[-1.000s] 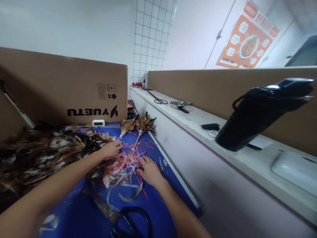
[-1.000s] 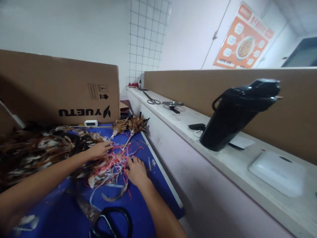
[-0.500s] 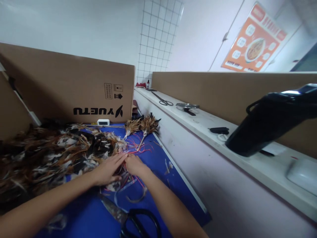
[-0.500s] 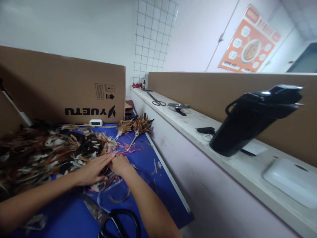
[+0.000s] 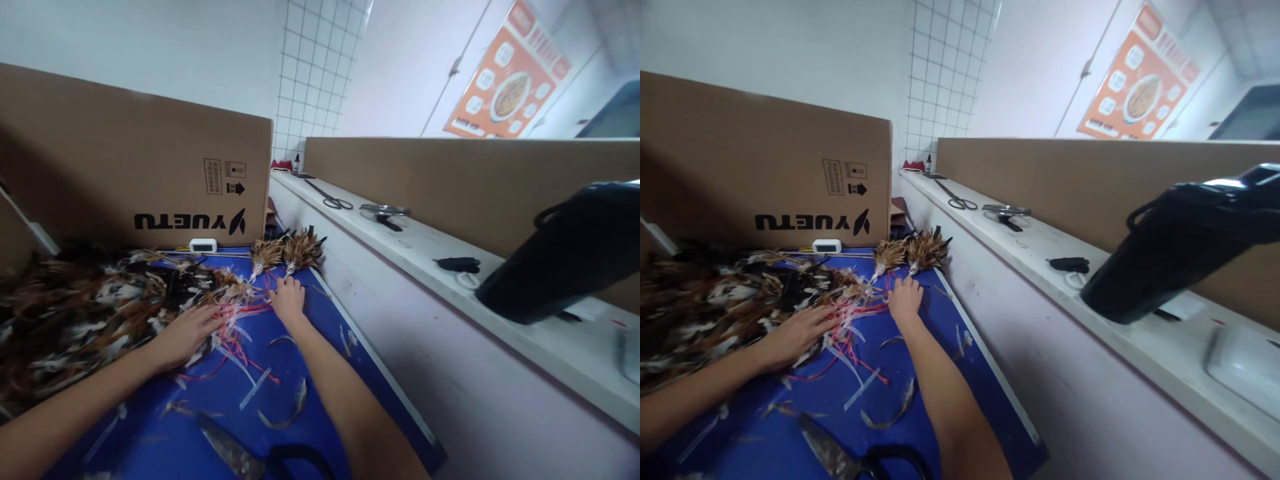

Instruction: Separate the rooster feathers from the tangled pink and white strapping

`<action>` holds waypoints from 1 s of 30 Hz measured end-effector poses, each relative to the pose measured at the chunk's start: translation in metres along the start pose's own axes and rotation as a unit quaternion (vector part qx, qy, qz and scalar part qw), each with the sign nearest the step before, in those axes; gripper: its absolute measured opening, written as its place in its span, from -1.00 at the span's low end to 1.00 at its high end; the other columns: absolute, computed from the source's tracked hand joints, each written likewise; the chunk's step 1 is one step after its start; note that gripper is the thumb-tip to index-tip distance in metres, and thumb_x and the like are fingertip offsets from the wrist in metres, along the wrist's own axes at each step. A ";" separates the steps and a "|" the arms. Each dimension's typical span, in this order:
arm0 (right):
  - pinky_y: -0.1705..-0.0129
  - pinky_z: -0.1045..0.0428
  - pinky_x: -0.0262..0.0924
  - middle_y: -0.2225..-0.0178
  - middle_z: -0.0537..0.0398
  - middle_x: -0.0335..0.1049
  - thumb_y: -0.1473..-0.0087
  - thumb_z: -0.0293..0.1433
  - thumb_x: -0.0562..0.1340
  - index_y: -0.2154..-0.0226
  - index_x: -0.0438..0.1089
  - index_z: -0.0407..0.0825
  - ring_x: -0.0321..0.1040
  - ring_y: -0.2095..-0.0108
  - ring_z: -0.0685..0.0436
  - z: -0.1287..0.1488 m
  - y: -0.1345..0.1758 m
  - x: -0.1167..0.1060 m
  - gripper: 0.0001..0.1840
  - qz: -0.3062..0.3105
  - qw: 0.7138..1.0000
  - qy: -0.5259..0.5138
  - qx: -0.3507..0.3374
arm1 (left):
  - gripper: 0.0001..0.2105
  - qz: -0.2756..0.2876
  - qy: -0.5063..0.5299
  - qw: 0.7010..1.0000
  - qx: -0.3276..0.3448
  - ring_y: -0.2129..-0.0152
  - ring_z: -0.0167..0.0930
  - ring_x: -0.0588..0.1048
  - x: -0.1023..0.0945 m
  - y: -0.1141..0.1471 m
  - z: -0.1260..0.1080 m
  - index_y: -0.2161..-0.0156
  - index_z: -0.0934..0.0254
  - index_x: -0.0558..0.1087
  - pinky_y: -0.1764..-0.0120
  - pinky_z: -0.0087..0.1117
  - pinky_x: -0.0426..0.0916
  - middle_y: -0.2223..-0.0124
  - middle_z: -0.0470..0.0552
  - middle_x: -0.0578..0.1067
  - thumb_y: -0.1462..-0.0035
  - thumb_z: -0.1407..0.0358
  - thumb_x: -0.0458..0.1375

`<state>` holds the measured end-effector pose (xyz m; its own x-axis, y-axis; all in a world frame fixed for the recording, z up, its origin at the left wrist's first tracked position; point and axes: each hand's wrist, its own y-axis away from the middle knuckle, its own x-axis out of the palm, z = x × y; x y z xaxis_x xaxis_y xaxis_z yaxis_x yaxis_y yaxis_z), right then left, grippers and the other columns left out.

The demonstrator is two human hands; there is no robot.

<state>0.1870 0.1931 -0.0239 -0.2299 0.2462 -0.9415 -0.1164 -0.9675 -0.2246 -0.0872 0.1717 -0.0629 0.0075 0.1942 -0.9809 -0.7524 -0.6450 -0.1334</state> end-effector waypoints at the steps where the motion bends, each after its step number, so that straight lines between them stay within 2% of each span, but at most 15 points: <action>1: -0.08 -0.17 0.02 -0.03 -0.22 0.32 -0.18 -0.28 0.13 0.01 0.33 -0.07 0.17 -0.10 -0.28 0.007 -0.005 0.003 -0.66 -0.001 1.000 -0.002 -0.011 | -0.46 -0.001 0.003 1.000 -0.002 -0.17 -0.18 0.27 0.000 0.000 0.000 -0.21 0.14 0.30 -0.15 -0.07 0.16 -0.24 0.18 0.31 -0.13 0.53 -0.04; 5: -0.10 -0.15 0.01 0.05 -0.15 0.41 -0.23 -0.27 0.08 0.05 0.32 -0.04 0.24 -0.06 -0.24 0.041 -0.034 0.017 -0.70 0.011 0.999 -0.026 -0.016 | -0.43 -0.009 0.018 1.000 -0.013 -0.16 -0.16 0.28 0.002 0.001 -0.001 -0.20 0.14 0.31 -0.15 -0.06 0.18 -0.24 0.18 0.31 -0.08 0.56 0.00; 7: -0.04 -0.15 0.11 0.10 -0.20 0.44 -0.18 -0.23 0.15 0.04 0.28 -0.11 0.34 0.01 -0.26 0.059 -0.049 0.025 -0.63 0.025 0.999 -0.041 0.012 | -0.44 -0.007 0.013 1.000 -0.016 -0.16 -0.17 0.28 0.003 0.000 -0.002 -0.19 0.15 0.33 -0.14 -0.06 0.19 -0.23 0.19 0.31 -0.07 0.57 0.00; 9: 0.05 -0.12 0.20 0.10 -0.24 0.43 -0.16 -0.29 0.19 0.00 0.23 -0.15 0.40 0.07 -0.24 0.072 -0.063 0.033 -0.60 0.038 0.997 -0.057 0.044 | -0.44 -0.001 0.009 1.000 -0.017 -0.16 -0.17 0.27 0.004 0.000 -0.003 -0.18 0.16 0.33 -0.14 -0.06 0.19 -0.24 0.18 0.31 -0.07 0.57 0.00; 12: 0.12 -0.07 0.29 0.11 -0.18 0.43 -0.18 -0.38 0.19 -0.03 0.21 -0.15 0.43 0.12 -0.19 0.082 -0.078 0.041 -0.62 0.047 0.992 -0.081 0.089 | -0.45 -0.002 0.012 1.000 -0.020 -0.18 -0.17 0.25 0.006 0.001 -0.004 -0.18 0.17 0.33 -0.15 -0.05 0.19 -0.25 0.17 0.29 -0.08 0.57 -0.01; 17: 0.14 -0.11 0.36 0.09 -0.02 0.38 -0.22 -0.29 0.17 -0.02 0.28 -0.10 0.40 0.17 -0.12 0.075 -0.093 0.048 -0.65 0.037 0.983 -0.106 0.143 | -0.45 -0.002 0.016 1.000 -0.022 -0.19 -0.14 0.24 0.007 0.001 -0.005 -0.20 0.17 0.31 -0.14 -0.02 0.18 -0.25 0.20 0.28 -0.09 0.55 -0.01; 24: 0.14 -0.11 0.36 0.08 -0.02 0.37 -0.22 -0.30 0.17 -0.03 0.28 -0.09 0.39 0.17 -0.12 0.053 -0.104 0.048 -0.65 -0.004 0.978 -0.125 0.170 | -0.42 -0.011 0.034 0.999 -0.034 -0.19 -0.15 0.23 0.009 -0.002 -0.006 -0.22 0.11 0.28 -0.14 -0.05 0.18 -0.26 0.15 0.27 -0.09 0.55 0.00; 30: 0.14 -0.11 0.35 0.08 -0.02 0.36 -0.22 -0.30 0.17 -0.03 0.28 -0.08 0.39 0.16 -0.12 0.049 -0.104 0.048 -0.65 -0.022 0.975 -0.132 0.175 | -0.42 -0.015 0.032 0.999 -0.038 -0.18 -0.15 0.25 0.013 -0.003 -0.007 -0.21 0.12 0.29 -0.14 -0.06 0.18 -0.27 0.16 0.27 -0.08 0.55 0.01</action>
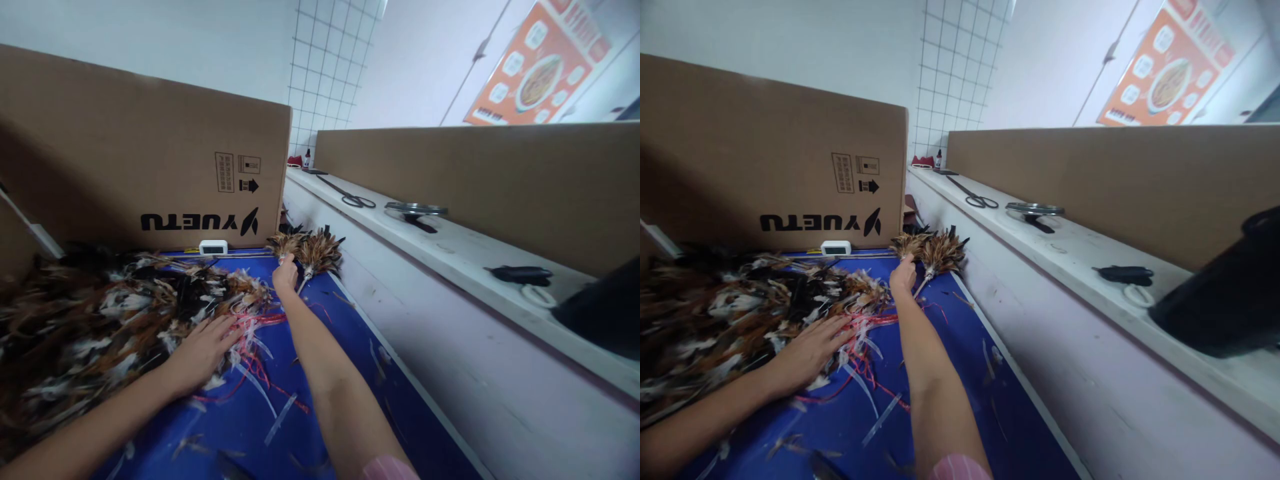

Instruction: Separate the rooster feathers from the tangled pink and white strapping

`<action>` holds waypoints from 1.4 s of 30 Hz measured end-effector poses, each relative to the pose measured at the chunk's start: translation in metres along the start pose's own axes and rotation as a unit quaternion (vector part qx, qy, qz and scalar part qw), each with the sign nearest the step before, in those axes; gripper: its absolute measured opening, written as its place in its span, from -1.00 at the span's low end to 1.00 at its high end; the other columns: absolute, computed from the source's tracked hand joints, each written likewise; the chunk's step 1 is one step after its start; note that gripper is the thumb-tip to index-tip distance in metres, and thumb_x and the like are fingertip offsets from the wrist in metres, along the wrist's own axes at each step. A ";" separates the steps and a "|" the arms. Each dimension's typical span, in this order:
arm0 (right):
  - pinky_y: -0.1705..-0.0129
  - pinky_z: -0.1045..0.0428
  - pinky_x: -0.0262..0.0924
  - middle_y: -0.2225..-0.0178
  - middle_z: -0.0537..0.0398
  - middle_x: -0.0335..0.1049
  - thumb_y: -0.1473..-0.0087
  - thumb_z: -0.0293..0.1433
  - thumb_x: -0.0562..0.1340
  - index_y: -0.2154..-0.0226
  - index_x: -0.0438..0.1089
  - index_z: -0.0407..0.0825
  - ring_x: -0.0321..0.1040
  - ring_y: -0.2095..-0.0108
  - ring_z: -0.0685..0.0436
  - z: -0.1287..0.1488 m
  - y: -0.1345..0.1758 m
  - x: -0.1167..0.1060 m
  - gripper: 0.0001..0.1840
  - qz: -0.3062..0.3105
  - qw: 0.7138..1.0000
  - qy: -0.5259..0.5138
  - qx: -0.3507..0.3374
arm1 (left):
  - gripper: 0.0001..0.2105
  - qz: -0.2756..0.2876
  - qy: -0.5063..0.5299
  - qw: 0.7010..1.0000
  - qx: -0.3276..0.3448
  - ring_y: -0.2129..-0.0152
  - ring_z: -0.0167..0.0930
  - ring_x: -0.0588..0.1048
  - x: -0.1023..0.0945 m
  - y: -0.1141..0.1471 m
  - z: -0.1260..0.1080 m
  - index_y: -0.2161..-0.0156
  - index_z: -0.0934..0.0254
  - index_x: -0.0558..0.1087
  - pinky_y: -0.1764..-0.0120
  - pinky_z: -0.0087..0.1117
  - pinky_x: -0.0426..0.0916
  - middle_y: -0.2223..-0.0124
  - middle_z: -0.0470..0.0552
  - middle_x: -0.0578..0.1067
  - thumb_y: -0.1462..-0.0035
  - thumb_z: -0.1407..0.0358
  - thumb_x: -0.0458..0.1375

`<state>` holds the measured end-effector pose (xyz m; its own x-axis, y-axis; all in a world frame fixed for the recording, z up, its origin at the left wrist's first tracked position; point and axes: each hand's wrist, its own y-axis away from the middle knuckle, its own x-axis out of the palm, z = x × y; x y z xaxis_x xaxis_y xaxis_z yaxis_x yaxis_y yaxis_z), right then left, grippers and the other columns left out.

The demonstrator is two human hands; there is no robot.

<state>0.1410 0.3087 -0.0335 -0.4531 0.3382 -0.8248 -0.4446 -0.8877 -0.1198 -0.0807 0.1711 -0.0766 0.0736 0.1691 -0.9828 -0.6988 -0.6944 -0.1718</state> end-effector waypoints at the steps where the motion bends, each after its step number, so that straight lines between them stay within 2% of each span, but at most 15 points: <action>1: 0.14 -0.11 0.35 0.07 -0.02 0.36 -0.22 -0.29 0.17 -0.03 0.28 -0.08 0.39 0.16 -0.12 0.000 0.001 0.001 -0.65 -0.002 1.000 -0.001 0.000 | -0.40 0.000 -0.001 1.000 -0.002 -0.18 -0.15 0.25 0.000 0.000 0.000 -0.22 0.11 0.28 -0.14 -0.07 0.18 -0.27 0.15 0.26 -0.07 0.56 0.00; 6: 0.15 -0.10 0.36 0.08 -0.02 0.36 -0.22 -0.29 0.17 -0.01 0.29 -0.09 0.40 0.17 -0.12 -0.003 0.004 0.002 -0.66 0.000 1.000 0.005 0.002 | -0.34 0.017 -0.004 1.000 -0.008 -0.19 -0.12 0.23 -0.003 -0.001 -0.002 -0.24 0.09 0.24 -0.14 -0.01 0.17 -0.29 0.14 0.23 -0.02 0.58 0.00; 10: 0.14 -0.12 0.35 0.07 -0.03 0.36 -0.22 -0.28 0.17 0.00 0.29 -0.10 0.39 0.16 -0.12 -0.006 0.008 -0.008 -0.65 0.010 0.999 0.024 -0.022 | -0.38 0.026 0.002 1.000 0.003 -0.19 -0.12 0.22 -0.013 -0.003 -0.002 -0.25 0.13 0.23 -0.14 -0.02 0.17 -0.29 0.19 0.21 -0.06 0.55 0.02; 15: 0.07 -0.04 0.26 0.04 -0.12 0.37 -0.21 -0.45 0.11 0.06 0.35 -0.09 0.38 0.10 -0.16 -0.012 0.023 -0.039 -0.75 0.033 0.991 0.051 -0.120 | -0.49 0.007 0.046 0.998 0.032 -0.21 -0.17 0.19 -0.030 -0.006 0.001 -0.26 0.17 0.20 -0.16 -0.09 0.17 -0.29 0.18 0.21 -0.19 0.43 -0.01; 17: 0.07 0.02 0.21 0.08 -0.08 0.42 -0.17 -0.52 0.08 0.12 0.40 -0.05 0.38 0.09 -0.15 -0.020 0.034 -0.054 -0.73 0.053 0.982 0.059 -0.170 | -0.49 -0.006 0.071 0.997 0.036 -0.22 -0.20 0.19 -0.038 -0.005 0.002 -0.26 0.16 0.19 -0.18 -0.13 0.16 -0.31 0.14 0.18 -0.19 0.40 0.00; 21: 0.08 0.06 0.18 0.17 0.01 0.48 -0.08 -0.59 0.09 0.20 0.46 -0.03 0.39 0.12 -0.12 -0.053 0.062 -0.085 -0.69 0.106 0.961 0.079 -0.244 | -0.52 -0.023 0.126 0.991 0.027 -0.18 -0.22 0.25 -0.057 0.000 0.005 -0.24 0.22 0.22 -0.16 -0.19 0.21 -0.29 0.16 0.21 -0.21 0.29 0.03; 24: -0.03 0.07 0.14 0.09 0.03 0.46 -0.06 -0.61 0.08 0.08 0.42 -0.02 0.35 0.05 -0.09 -0.090 0.081 -0.105 -0.59 0.135 0.945 0.089 -0.285 | -0.51 -0.031 0.134 0.990 0.007 -0.17 -0.19 0.27 -0.073 0.009 0.005 -0.24 0.23 0.23 -0.16 -0.17 0.21 -0.27 0.17 0.25 -0.21 0.21 0.04; 26: -0.13 0.03 0.06 -0.05 0.00 0.37 -0.06 -0.59 0.08 -0.07 0.32 -0.03 0.26 -0.07 -0.10 -0.117 0.092 -0.115 -0.50 0.143 0.939 0.098 -0.296 | -0.50 -0.037 0.122 0.992 0.011 -0.18 -0.19 0.26 -0.083 0.014 -0.001 -0.25 0.23 0.22 -0.17 -0.15 0.19 -0.27 0.18 0.25 -0.22 0.19 0.04; 29: -0.17 -0.07 0.04 -0.16 -0.15 0.23 -0.14 -0.46 0.07 -0.19 0.18 -0.14 0.16 -0.16 -0.18 -0.150 0.108 -0.125 -0.47 0.154 0.938 0.119 -0.287 | -0.50 -0.029 0.098 0.993 0.051 -0.22 -0.20 0.19 -0.093 0.018 -0.022 -0.26 0.20 0.19 -0.21 -0.09 0.11 -0.29 0.16 0.21 -0.24 0.18 0.02; 32: -0.17 -0.15 0.05 -0.16 -0.25 0.21 -0.16 -0.33 0.10 -0.17 0.21 -0.17 0.13 -0.18 -0.27 -0.167 0.126 -0.131 -0.46 0.174 0.930 0.142 -0.289 | -0.44 0.015 0.086 0.991 0.100 -0.23 -0.12 0.15 -0.090 0.017 -0.055 -0.26 0.12 0.18 -0.21 0.03 0.06 -0.30 0.15 0.20 -0.18 0.10 0.09; 34: -0.15 -0.16 0.07 -0.15 -0.27 0.22 -0.11 -0.28 0.17 -0.13 0.27 -0.16 0.15 -0.17 -0.32 -0.166 0.138 -0.134 -0.45 0.189 0.919 0.153 -0.311 | -0.38 0.042 0.080 0.987 0.129 -0.24 -0.06 0.13 -0.082 0.013 -0.075 -0.27 0.08 0.16 -0.20 0.09 0.05 -0.32 0.14 0.17 -0.12 0.08 0.15; 37: -0.11 -0.14 0.11 -0.05 -0.23 0.33 -0.04 -0.36 0.23 -0.03 0.38 -0.13 0.24 -0.08 -0.31 -0.148 0.154 -0.129 -0.54 0.209 0.894 0.160 -0.361 | -0.32 0.057 0.069 0.983 0.160 -0.24 -0.02 0.12 -0.064 0.005 -0.091 -0.29 0.06 0.13 -0.18 0.11 0.05 -0.33 0.17 0.13 -0.07 0.09 0.20; 39: -0.08 -0.12 0.12 0.08 -0.23 0.41 -0.07 -0.49 0.15 0.09 0.44 -0.17 0.30 0.01 -0.27 -0.126 0.162 -0.118 -0.66 0.216 0.881 0.161 -0.390 | -0.38 0.055 0.058 0.982 0.169 -0.22 -0.03 0.17 -0.051 0.000 -0.089 -0.27 0.08 0.18 -0.17 0.10 0.06 -0.32 0.19 0.17 -0.11 0.08 0.16; 42: -0.08 -0.02 0.12 0.14 -0.15 0.45 -0.06 -0.58 0.11 0.18 0.47 -0.15 0.32 0.05 -0.17 -0.093 0.167 -0.099 -0.70 0.227 0.863 0.144 -0.428 | -0.54 0.033 0.030 0.987 0.154 -0.18 -0.11 0.24 -0.036 -0.003 -0.067 -0.21 0.17 0.29 -0.16 -0.01 0.13 -0.24 0.21 0.31 -0.22 0.14 0.05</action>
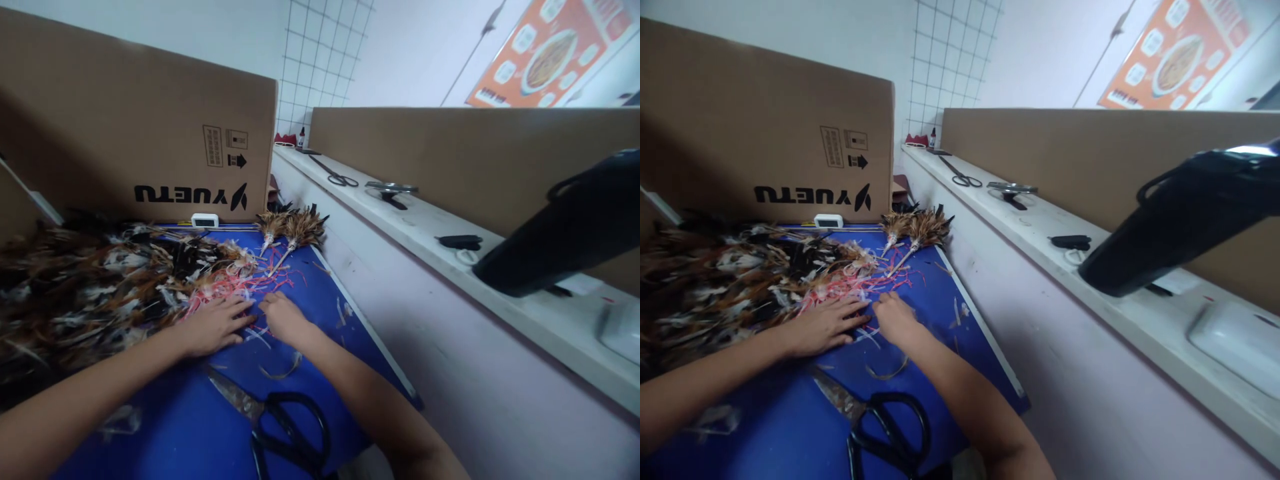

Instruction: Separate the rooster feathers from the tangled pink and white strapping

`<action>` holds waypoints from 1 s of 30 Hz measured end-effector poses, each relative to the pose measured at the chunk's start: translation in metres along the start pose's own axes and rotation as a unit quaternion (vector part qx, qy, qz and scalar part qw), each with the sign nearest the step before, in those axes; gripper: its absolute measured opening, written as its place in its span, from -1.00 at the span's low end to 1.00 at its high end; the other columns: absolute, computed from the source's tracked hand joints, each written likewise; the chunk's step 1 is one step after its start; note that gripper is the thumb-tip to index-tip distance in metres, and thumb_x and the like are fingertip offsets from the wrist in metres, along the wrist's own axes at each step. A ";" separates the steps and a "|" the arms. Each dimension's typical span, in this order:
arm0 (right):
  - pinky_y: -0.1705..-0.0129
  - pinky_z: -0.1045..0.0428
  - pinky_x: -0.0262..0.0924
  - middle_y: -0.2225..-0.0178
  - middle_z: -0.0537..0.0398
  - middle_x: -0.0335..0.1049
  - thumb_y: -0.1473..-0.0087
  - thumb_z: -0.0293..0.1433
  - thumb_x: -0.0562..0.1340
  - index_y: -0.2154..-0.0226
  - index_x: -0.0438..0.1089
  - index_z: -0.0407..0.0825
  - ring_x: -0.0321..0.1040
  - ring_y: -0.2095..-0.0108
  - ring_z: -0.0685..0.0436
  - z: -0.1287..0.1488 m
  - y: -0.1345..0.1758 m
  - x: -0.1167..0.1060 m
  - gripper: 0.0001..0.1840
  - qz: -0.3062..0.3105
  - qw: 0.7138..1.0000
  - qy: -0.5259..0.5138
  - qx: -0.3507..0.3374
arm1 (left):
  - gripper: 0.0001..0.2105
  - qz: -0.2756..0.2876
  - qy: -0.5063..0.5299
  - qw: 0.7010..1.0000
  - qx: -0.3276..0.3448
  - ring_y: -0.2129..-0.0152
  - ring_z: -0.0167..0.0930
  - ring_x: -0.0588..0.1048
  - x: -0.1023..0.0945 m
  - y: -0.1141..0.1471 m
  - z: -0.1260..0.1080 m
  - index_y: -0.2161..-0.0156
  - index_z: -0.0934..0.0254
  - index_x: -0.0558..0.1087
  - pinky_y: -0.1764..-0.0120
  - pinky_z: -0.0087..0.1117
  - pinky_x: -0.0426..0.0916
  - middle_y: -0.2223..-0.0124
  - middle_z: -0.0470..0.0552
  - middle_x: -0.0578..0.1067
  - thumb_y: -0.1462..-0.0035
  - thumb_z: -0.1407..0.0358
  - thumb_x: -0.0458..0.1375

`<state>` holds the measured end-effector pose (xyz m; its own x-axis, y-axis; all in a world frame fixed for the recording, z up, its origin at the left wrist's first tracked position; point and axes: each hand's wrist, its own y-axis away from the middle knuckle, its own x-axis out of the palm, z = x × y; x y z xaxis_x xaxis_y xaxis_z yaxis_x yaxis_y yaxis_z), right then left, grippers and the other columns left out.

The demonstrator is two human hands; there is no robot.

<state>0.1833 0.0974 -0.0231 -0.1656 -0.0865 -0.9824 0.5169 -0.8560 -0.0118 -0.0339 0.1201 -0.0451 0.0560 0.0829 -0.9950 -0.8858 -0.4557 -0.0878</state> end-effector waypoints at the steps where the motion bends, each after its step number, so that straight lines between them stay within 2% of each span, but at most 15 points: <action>1: -0.09 0.03 0.11 0.13 -0.07 0.45 -0.05 -0.57 0.13 0.17 0.47 -0.10 0.32 0.06 -0.12 0.004 -0.009 0.000 -0.70 -0.003 1.000 -0.009 -0.015 | -0.57 -0.006 -0.014 1.000 -0.013 -0.17 -0.12 0.27 0.001 0.004 0.010 -0.18 0.21 0.33 -0.16 -0.03 0.14 -0.20 0.23 0.34 -0.24 0.19 0.04; 3: -0.08 0.11 0.10 0.08 0.05 0.44 -0.07 -0.54 0.12 0.14 0.45 -0.02 0.31 0.03 -0.05 0.004 -0.022 -0.003 -0.68 -0.021 0.999 -0.023 -0.016 | -0.61 -0.012 -0.037 0.998 -0.047 -0.13 -0.14 0.31 -0.002 0.013 0.027 -0.15 0.24 0.37 -0.14 -0.07 0.18 -0.18 0.24 0.38 -0.24 0.26 0.04; 4: -0.09 0.09 0.10 0.04 0.03 0.42 -0.08 -0.54 0.10 0.11 0.43 -0.03 0.29 0.00 -0.06 -0.001 -0.027 -0.006 -0.66 -0.037 0.999 -0.026 0.004 | -0.61 -0.012 -0.041 0.998 -0.051 -0.12 -0.15 0.33 -0.006 0.018 0.033 -0.15 0.23 0.36 -0.12 -0.08 0.20 -0.18 0.22 0.38 -0.23 0.26 0.04; 6: -0.13 -0.04 0.08 -0.05 -0.14 0.33 -0.12 -0.54 0.02 0.00 0.34 -0.13 0.22 -0.07 -0.16 -0.018 -0.032 -0.010 -0.60 -0.074 0.995 -0.022 0.069 | -0.58 -0.016 -0.039 0.998 -0.053 -0.09 -0.19 0.36 -0.017 0.024 0.036 -0.19 0.23 0.32 -0.09 -0.12 0.24 -0.18 0.20 0.37 -0.22 0.32 0.04; 8: -0.12 -0.23 0.08 -0.11 -0.31 0.22 -0.13 -0.53 0.01 -0.11 0.22 -0.19 0.17 -0.11 -0.30 -0.035 -0.034 -0.011 -0.53 -0.094 0.987 -0.015 0.131 | -0.55 -0.038 -0.052 0.996 -0.060 -0.12 -0.17 0.31 -0.027 0.023 0.027 -0.22 0.21 0.27 -0.10 -0.08 0.20 -0.21 0.18 0.34 -0.21 0.36 0.01; 10: -0.07 -0.31 0.11 -0.12 -0.37 0.21 -0.12 -0.53 0.02 -0.12 0.20 -0.20 0.16 -0.12 -0.37 -0.043 -0.036 -0.009 -0.51 -0.087 0.983 -0.016 0.158 | -0.54 -0.054 -0.054 0.996 -0.042 -0.14 -0.16 0.28 -0.032 0.014 0.009 -0.21 0.18 0.27 -0.12 -0.04 0.15 -0.21 0.15 0.34 -0.20 0.36 0.02; 13: -0.08 -0.25 0.13 -0.11 -0.26 0.26 -0.10 -0.53 0.05 -0.07 0.28 -0.14 0.20 -0.11 -0.32 -0.032 -0.035 -0.004 -0.55 -0.063 0.989 -0.030 0.128 | -0.53 -0.050 -0.024 0.998 0.034 -0.16 -0.16 0.26 -0.029 -0.007 -0.019 -0.23 0.14 0.24 -0.16 -0.03 0.07 -0.23 0.11 0.32 -0.21 0.30 0.04; 16: -0.08 0.00 0.18 -0.10 0.05 0.33 -0.05 -0.57 0.10 -0.07 0.29 0.05 0.28 -0.05 -0.08 -0.020 -0.027 -0.009 -0.49 -0.048 0.995 -0.062 0.057 | -0.50 -0.036 0.001 0.994 0.101 -0.17 -0.18 0.23 -0.017 -0.024 -0.029 -0.26 0.13 0.19 -0.18 -0.07 0.03 -0.23 0.12 0.32 -0.23 0.16 0.04; 18: -0.11 0.12 0.12 -0.11 0.18 0.32 -0.09 -0.55 0.08 -0.08 0.29 0.10 0.24 -0.09 0.03 -0.026 -0.009 -0.017 -0.49 -0.065 0.994 -0.078 0.040 | -0.49 -0.034 -0.002 0.993 0.116 -0.18 -0.18 0.23 -0.009 -0.029 -0.023 -0.27 0.14 0.17 -0.18 -0.09 0.03 -0.24 0.13 0.30 -0.24 0.10 0.01; 20: -0.19 0.09 0.03 -0.16 0.15 0.26 -0.16 -0.52 0.03 -0.12 0.26 0.06 0.16 -0.16 0.02 -0.045 0.017 -0.025 -0.51 -0.102 0.989 -0.083 0.075 | -0.50 -0.035 -0.011 0.993 0.110 -0.19 -0.21 0.22 -0.002 -0.028 -0.008 -0.28 0.10 0.15 -0.20 -0.11 0.00 -0.26 0.10 0.28 -0.27 0.10 -0.03; 22: -0.26 -0.01 -0.07 -0.23 -0.01 0.15 -0.20 -0.50 -0.03 -0.18 0.17 -0.05 0.06 -0.22 -0.06 -0.070 0.049 -0.026 -0.50 -0.140 0.976 -0.079 0.146 | -0.54 -0.040 -0.021 0.995 0.090 -0.20 -0.24 0.22 0.005 -0.022 0.012 -0.27 0.03 0.17 -0.24 -0.10 -0.09 -0.26 0.04 0.30 -0.29 0.12 -0.05; 25: -0.25 -0.24 -0.11 -0.23 -0.30 0.08 -0.22 -0.45 -0.03 -0.22 0.08 -0.21 0.00 -0.25 -0.26 -0.095 0.087 -0.013 -0.48 -0.164 0.949 -0.072 0.260 | -0.59 -0.039 -0.034 0.998 0.027 -0.18 -0.23 0.25 0.009 -0.011 0.043 -0.21 0.04 0.28 -0.23 -0.05 -0.09 -0.22 0.05 0.35 -0.29 0.14 -0.06; 28: -0.24 -0.36 -0.19 -0.24 -0.40 0.04 -0.19 -0.40 0.06 -0.20 0.11 -0.24 -0.09 -0.28 -0.39 -0.086 0.097 0.010 -0.46 -0.151 0.938 -0.073 0.304 | -0.59 -0.033 -0.022 0.999 -0.013 -0.14 -0.16 0.30 0.004 -0.004 0.059 -0.16 0.10 0.36 -0.18 0.00 0.06 -0.18 0.11 0.40 -0.25 0.12 -0.03; 30: -0.27 -0.29 -0.19 -0.25 -0.35 0.03 -0.21 -0.35 0.06 -0.21 0.11 -0.25 -0.10 -0.29 -0.34 -0.068 0.086 0.020 -0.44 -0.137 0.948 -0.086 0.275 | -0.57 -0.041 0.004 0.999 -0.030 -0.12 -0.17 0.33 -0.006 0.000 0.058 -0.17 0.10 0.34 -0.15 -0.04 0.15 -0.18 0.11 0.40 -0.23 0.11 0.01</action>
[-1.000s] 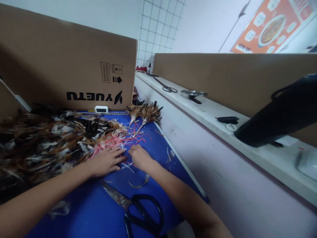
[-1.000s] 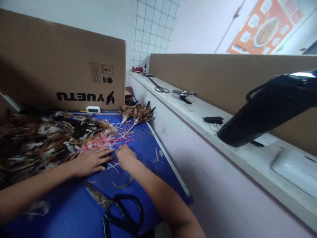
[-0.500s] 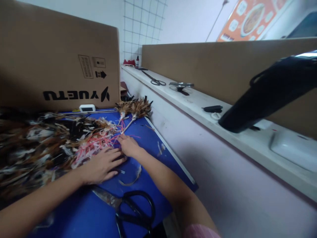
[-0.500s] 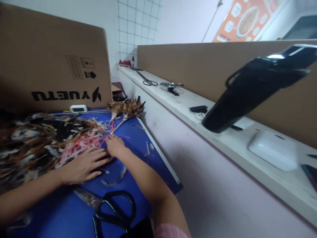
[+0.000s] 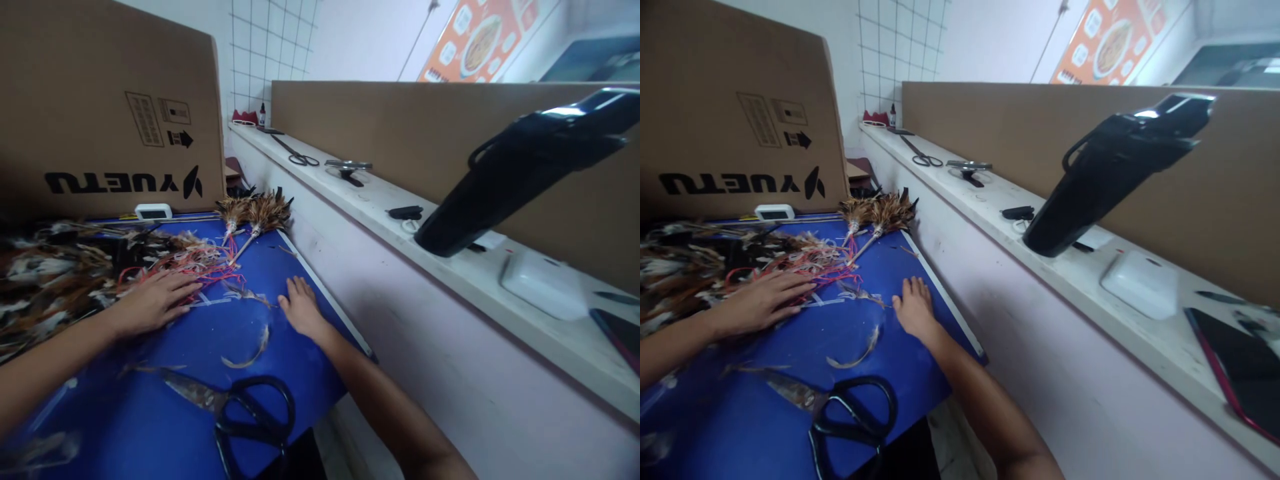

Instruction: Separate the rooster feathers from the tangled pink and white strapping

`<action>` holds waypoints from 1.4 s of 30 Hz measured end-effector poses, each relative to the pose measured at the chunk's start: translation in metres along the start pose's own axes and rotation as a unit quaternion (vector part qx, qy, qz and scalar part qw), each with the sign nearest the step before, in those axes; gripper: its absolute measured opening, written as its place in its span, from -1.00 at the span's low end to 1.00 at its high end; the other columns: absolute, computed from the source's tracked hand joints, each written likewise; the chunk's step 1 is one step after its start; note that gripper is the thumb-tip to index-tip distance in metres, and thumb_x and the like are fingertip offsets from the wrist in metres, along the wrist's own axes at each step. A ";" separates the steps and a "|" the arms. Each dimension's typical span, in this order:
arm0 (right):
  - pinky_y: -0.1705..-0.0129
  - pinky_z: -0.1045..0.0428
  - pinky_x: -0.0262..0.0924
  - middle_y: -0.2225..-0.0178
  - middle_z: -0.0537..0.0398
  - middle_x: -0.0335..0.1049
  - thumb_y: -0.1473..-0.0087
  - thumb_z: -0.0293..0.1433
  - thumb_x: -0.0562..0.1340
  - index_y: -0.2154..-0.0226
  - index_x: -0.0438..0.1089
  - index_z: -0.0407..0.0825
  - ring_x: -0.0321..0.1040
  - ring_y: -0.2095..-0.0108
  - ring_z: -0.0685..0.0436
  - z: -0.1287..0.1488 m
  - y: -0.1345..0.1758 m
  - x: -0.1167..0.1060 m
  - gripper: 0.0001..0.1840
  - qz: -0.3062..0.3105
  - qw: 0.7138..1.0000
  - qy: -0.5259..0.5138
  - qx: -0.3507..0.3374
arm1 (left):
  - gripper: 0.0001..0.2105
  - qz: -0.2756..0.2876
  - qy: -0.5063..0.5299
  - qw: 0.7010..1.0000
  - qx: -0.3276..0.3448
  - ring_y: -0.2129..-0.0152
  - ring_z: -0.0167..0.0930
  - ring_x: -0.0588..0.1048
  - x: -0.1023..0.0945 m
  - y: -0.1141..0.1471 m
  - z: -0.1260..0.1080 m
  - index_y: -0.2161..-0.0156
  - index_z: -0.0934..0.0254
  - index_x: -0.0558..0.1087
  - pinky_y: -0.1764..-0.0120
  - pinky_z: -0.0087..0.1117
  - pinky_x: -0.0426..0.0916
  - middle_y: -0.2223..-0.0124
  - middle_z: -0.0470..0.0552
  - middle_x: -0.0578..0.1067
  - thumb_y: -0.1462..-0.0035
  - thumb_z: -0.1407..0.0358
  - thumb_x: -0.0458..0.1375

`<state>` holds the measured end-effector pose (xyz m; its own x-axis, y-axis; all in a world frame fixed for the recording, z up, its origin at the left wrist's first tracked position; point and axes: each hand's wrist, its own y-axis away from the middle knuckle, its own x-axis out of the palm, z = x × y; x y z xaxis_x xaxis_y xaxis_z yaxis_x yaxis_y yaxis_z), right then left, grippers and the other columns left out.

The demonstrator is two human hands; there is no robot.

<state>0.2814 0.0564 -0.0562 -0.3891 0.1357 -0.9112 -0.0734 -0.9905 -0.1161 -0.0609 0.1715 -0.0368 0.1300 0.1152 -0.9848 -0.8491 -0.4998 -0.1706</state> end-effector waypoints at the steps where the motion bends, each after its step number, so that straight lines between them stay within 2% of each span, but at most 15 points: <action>1: -0.27 -0.20 -0.13 -0.25 -0.27 0.06 -0.22 -0.30 0.07 -0.22 0.12 -0.20 -0.04 -0.28 -0.27 0.011 -0.003 0.005 -0.43 0.016 0.999 -0.011 -0.029 | -0.54 -0.005 0.011 1.000 -0.004 -0.12 -0.18 0.34 -0.006 0.002 -0.003 -0.20 0.11 0.31 -0.13 -0.08 0.19 -0.19 0.11 0.38 -0.22 0.11 0.03; 4: -0.25 0.02 -0.04 -0.25 0.08 0.14 -0.21 -0.17 0.08 -0.21 0.17 0.09 0.01 -0.26 -0.06 0.032 -0.030 0.003 -0.47 0.051 0.993 -0.042 -0.098 | -0.53 -0.034 0.025 0.999 0.001 -0.12 -0.20 0.33 -0.024 0.010 -0.021 -0.22 0.10 0.26 -0.13 -0.10 0.22 -0.20 0.10 0.37 -0.21 0.15 0.05; 8: -0.30 -0.20 -0.26 -0.33 -0.23 -0.15 -0.29 -0.27 -0.05 -0.28 -0.04 -0.16 -0.22 -0.33 -0.21 0.019 -0.089 -0.013 -0.42 -0.001 0.999 -0.039 -0.004 | -0.56 -0.036 0.026 0.999 0.025 -0.16 -0.22 0.28 -0.045 0.022 -0.059 -0.22 0.05 0.26 -0.20 -0.07 0.13 -0.24 0.01 0.32 -0.23 0.21 0.05; 10: -0.27 -0.32 -0.28 -0.32 -0.34 -0.16 -0.28 -0.30 -0.03 -0.27 -0.05 -0.21 -0.22 -0.33 -0.30 0.012 -0.108 -0.013 -0.42 -0.001 0.999 -0.033 0.037 | -0.53 -0.016 0.020 0.999 0.043 -0.21 -0.21 0.21 -0.051 0.020 -0.084 -0.25 0.04 0.21 -0.23 -0.05 0.05 -0.27 -0.01 0.27 -0.24 0.21 0.04; 14: -0.28 -0.31 -0.31 -0.29 -0.36 -0.07 -0.27 -0.31 0.01 -0.22 0.08 -0.25 -0.17 -0.32 -0.30 0.030 -0.107 0.001 -0.46 0.041 0.998 -0.040 -0.003 | -0.51 0.036 0.054 0.990 0.123 -0.25 -0.21 0.13 -0.045 -0.006 -0.133 -0.29 0.11 0.13 -0.26 -0.04 -0.08 -0.32 0.01 0.19 -0.27 0.18 0.00; 17: -0.27 -0.06 -0.10 -0.24 -0.03 0.15 -0.29 -0.22 -0.01 -0.23 0.13 -0.04 0.01 -0.26 -0.09 0.051 -0.083 -0.001 -0.49 0.096 0.988 -0.072 -0.096 | -0.53 0.057 0.091 0.975 0.196 -0.26 -0.21 0.09 -0.026 -0.032 -0.152 -0.27 0.10 0.16 -0.27 -0.01 -0.17 -0.32 0.02 0.18 -0.28 0.16 -0.05; 20: -0.25 0.01 -0.06 -0.26 0.10 0.12 -0.32 -0.18 -0.12 -0.25 0.09 0.02 0.01 -0.27 -0.01 0.044 -0.046 -0.022 -0.48 0.101 0.981 -0.091 -0.136 | -0.53 0.047 0.105 0.967 0.228 -0.25 -0.16 0.12 -0.006 -0.053 -0.149 -0.26 0.09 0.19 -0.25 0.05 -0.19 -0.32 0.08 0.19 -0.26 0.14 -0.02; 23: -0.29 -0.08 -0.11 -0.27 -0.04 0.07 -0.30 -0.19 -0.09 -0.26 0.07 -0.07 -0.04 -0.29 -0.10 0.010 0.001 -0.040 -0.44 0.045 0.988 -0.075 -0.129 | -0.55 0.035 0.085 0.973 0.212 -0.27 -0.16 0.08 0.007 -0.061 -0.128 -0.24 0.06 0.22 -0.24 0.08 -0.27 -0.31 0.08 0.19 -0.27 0.13 -0.02; 26: -0.29 -0.26 -0.21 -0.28 -0.31 -0.01 -0.24 -0.18 0.02 -0.25 0.05 -0.27 -0.13 -0.31 -0.31 -0.023 0.041 -0.034 -0.34 0.021 0.997 -0.028 -0.065 | -0.56 0.038 0.044 0.984 0.166 -0.28 -0.18 0.05 0.012 -0.058 -0.097 -0.25 0.06 0.21 -0.23 0.08 -0.31 -0.32 0.08 0.18 -0.28 0.13 -0.05; 28: -0.29 -0.30 -0.25 -0.29 -0.36 -0.08 -0.19 -0.15 0.09 -0.23 0.07 -0.31 -0.21 -0.32 -0.39 -0.027 0.054 -0.017 -0.28 0.025 0.999 0.038 -0.025 | -0.57 0.043 0.021 0.992 0.120 -0.28 -0.16 0.05 0.011 -0.052 -0.076 -0.23 0.07 0.23 -0.23 0.07 -0.26 -0.32 0.08 0.18 -0.28 0.14 -0.04; 32: -0.31 -0.23 -0.32 -0.31 -0.36 -0.16 -0.23 -0.15 0.04 -0.26 -0.03 -0.35 -0.28 -0.34 -0.35 0.019 0.034 0.020 -0.26 0.043 0.998 0.026 -0.035 | -0.54 0.041 0.016 0.998 0.044 -0.22 -0.18 0.18 0.004 -0.037 -0.048 -0.26 0.13 0.18 -0.21 0.02 -0.11 -0.28 0.13 0.26 -0.29 0.16 -0.06; 35: -0.31 -0.23 -0.33 -0.33 -0.33 -0.18 -0.24 -0.10 0.00 -0.28 -0.08 -0.33 -0.29 -0.35 -0.32 0.075 -0.001 0.030 -0.23 0.119 0.985 -0.073 -0.098 | -0.55 0.008 0.024 1.000 -0.006 -0.22 -0.23 0.19 -0.012 -0.024 -0.044 -0.24 0.24 0.23 -0.21 -0.07 -0.01 -0.27 0.17 0.27 -0.31 0.16 -0.12; 37: -0.29 -0.11 -0.16 -0.33 -0.22 -0.14 -0.26 -0.10 -0.03 -0.30 -0.10 -0.22 -0.18 -0.33 -0.21 0.103 -0.016 0.023 -0.27 0.132 0.976 -0.104 -0.140 | -0.56 -0.016 0.023 0.999 -0.029 -0.21 -0.25 0.20 -0.028 -0.010 -0.047 -0.20 0.28 0.29 -0.22 -0.09 0.01 -0.25 0.16 0.29 -0.33 0.18 -0.15; 39: -0.28 -0.08 -0.11 -0.30 -0.20 -0.03 -0.27 -0.15 -0.02 -0.26 0.02 -0.20 -0.08 -0.30 -0.17 0.117 -0.012 0.008 -0.36 0.086 0.971 -0.148 -0.168 | -0.59 -0.041 0.023 0.998 -0.044 -0.19 -0.28 0.23 -0.047 0.011 -0.052 -0.17 0.26 0.33 -0.23 -0.09 0.01 -0.23 0.12 0.33 -0.33 0.21 -0.16; 42: -0.18 -0.06 0.08 -0.10 -0.07 0.29 -0.25 -0.26 0.06 -0.12 0.25 -0.09 0.21 -0.13 -0.14 0.112 0.032 -0.017 -0.56 0.070 0.956 -0.143 -0.248 | -0.63 -0.078 0.025 0.995 -0.063 -0.17 -0.30 0.26 -0.072 0.059 -0.065 -0.15 0.23 0.34 -0.24 -0.11 0.03 -0.20 0.08 0.38 -0.31 0.26 -0.10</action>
<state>0.1825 0.0245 0.0004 -0.6027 -0.0689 -0.7950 0.4141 -0.8786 -0.2378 -0.0871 0.0777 0.0217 0.2833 0.1585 -0.9459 -0.7461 -0.5832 -0.3212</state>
